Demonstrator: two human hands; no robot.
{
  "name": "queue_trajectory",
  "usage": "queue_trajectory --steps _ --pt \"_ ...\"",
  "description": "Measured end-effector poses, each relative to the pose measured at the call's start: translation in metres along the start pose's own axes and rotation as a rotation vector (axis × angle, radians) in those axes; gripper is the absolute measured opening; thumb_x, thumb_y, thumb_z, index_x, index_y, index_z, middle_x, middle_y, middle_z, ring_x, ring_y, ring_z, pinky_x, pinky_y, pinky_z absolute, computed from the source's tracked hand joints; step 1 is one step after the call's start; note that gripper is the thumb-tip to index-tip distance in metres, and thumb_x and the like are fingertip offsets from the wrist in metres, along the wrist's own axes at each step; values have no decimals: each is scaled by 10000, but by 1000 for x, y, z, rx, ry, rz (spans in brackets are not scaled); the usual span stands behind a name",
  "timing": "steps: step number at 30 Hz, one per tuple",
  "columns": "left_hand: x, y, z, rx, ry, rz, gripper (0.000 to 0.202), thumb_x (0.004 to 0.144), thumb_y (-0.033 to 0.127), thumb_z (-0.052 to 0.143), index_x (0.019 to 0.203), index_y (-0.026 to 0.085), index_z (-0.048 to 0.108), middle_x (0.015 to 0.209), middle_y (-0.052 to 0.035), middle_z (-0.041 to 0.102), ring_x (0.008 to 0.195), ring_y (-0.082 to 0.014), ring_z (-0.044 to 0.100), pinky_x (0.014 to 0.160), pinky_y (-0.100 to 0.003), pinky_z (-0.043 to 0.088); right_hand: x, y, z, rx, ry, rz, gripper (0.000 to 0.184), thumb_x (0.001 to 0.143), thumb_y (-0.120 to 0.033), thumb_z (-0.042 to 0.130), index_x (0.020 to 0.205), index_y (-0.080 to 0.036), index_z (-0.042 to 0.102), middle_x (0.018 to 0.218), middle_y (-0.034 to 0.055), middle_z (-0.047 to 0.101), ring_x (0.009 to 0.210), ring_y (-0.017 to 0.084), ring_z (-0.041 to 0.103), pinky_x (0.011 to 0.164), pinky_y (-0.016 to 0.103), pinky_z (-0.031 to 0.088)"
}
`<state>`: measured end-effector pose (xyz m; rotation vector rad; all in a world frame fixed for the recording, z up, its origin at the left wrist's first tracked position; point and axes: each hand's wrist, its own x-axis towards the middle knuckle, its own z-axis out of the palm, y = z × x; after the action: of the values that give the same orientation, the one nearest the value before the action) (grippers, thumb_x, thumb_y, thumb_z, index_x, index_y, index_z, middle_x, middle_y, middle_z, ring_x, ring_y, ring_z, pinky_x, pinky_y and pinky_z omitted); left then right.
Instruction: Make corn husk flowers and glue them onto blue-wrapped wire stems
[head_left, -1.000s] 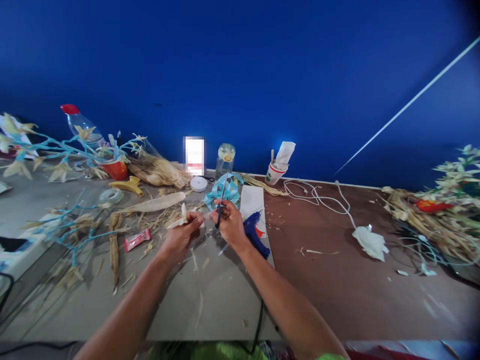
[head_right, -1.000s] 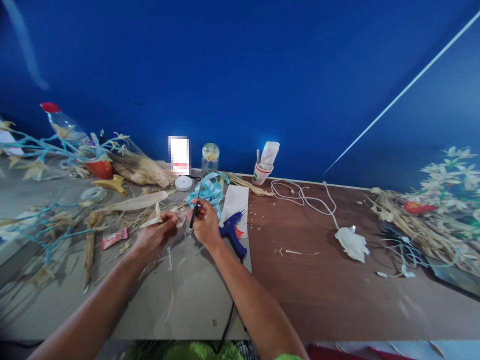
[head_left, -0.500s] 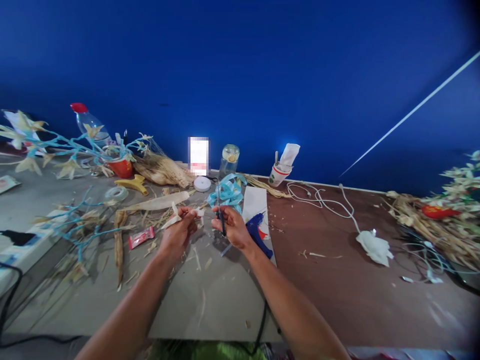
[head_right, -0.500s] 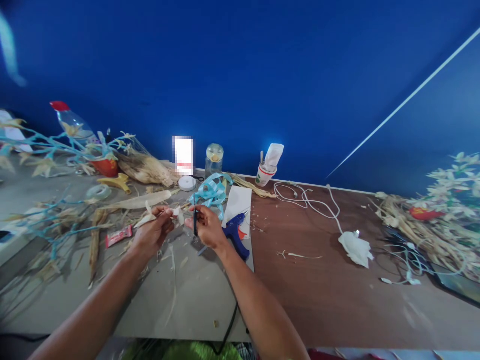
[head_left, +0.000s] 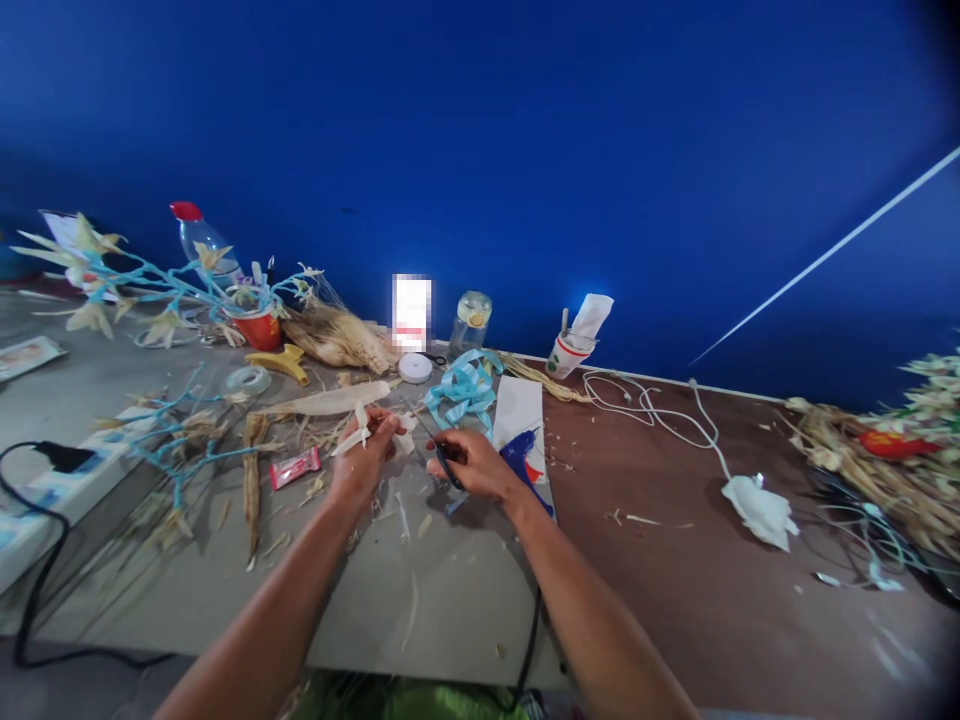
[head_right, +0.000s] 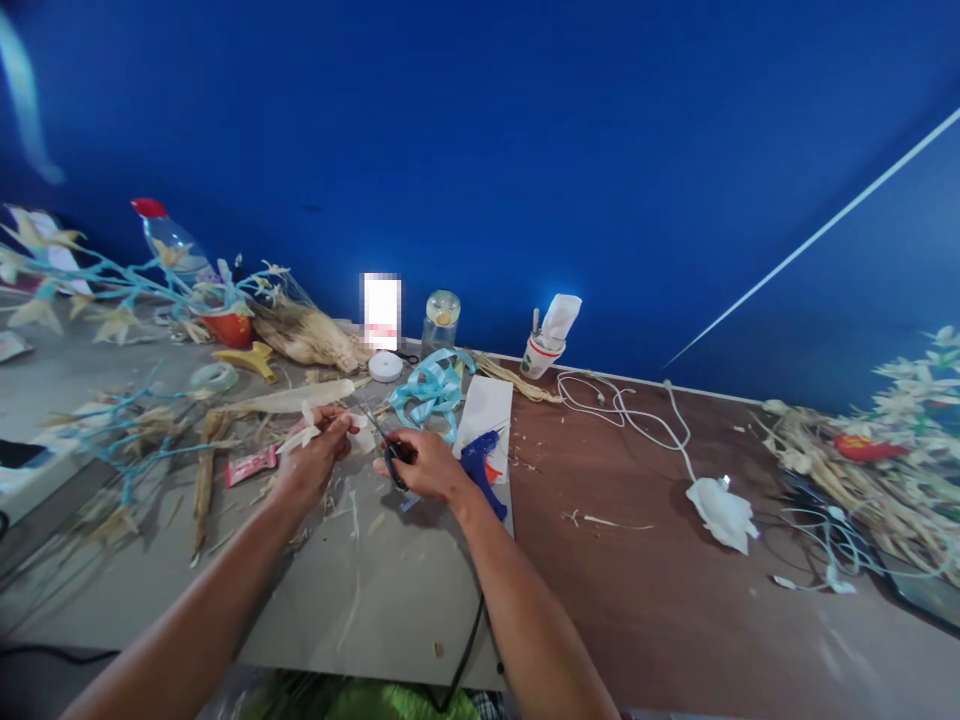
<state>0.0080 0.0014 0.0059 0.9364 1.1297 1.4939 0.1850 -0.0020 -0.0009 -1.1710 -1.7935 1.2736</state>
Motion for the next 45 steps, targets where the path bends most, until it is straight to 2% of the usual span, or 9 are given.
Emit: queue_trajectory --steps 5,13,20,29,39,45 --pt "2 -2 -2 63 4 18 151 643 277 700 712 170 618 594 -11 622 411 -82 420 407 -209 308 0 3 0 -29 -18 -12 317 702 -365 670 944 -162 657 672 -13 557 601 109 490 538 209 360" --pt "2 1 -6 234 15 98 110 681 288 661 676 191 611 595 9 605 440 -93 430 435 -211 323 -2 -3 -5 33 -43 10 331 693 -370 682 933 -144 660 677 -6 568 592 105 487 541 207 373" --pt "1 2 -6 360 27 168 87 697 263 642 664 186 620 584 11 581 479 -101 435 466 -206 323 -3 -7 -4 -29 -95 0 292 717 -384 659 892 -151 646 639 -23 513 563 95 441 524 205 346" --pt "1 1 -6 386 29 169 150 731 312 617 672 175 608 600 3 582 477 -94 426 465 -211 329 -2 -11 -3 -76 -103 -27 273 724 -376 649 872 -146 649 591 -38 471 533 84 397 503 202 314" --pt "6 -6 -8 379 12 117 188 730 348 599 702 164 573 608 14 570 441 -73 390 431 -199 309 1 -3 -2 -103 -98 -18 302 721 -380 654 912 -146 660 606 -25 515 539 90 418 514 203 329" --pt "2 1 -5 349 17 116 172 710 325 613 665 162 586 558 28 542 424 -67 369 414 -201 284 2 0 -4 -121 -84 -10 302 727 -380 637 912 -142 660 577 -42 477 515 81 396 491 197 293"
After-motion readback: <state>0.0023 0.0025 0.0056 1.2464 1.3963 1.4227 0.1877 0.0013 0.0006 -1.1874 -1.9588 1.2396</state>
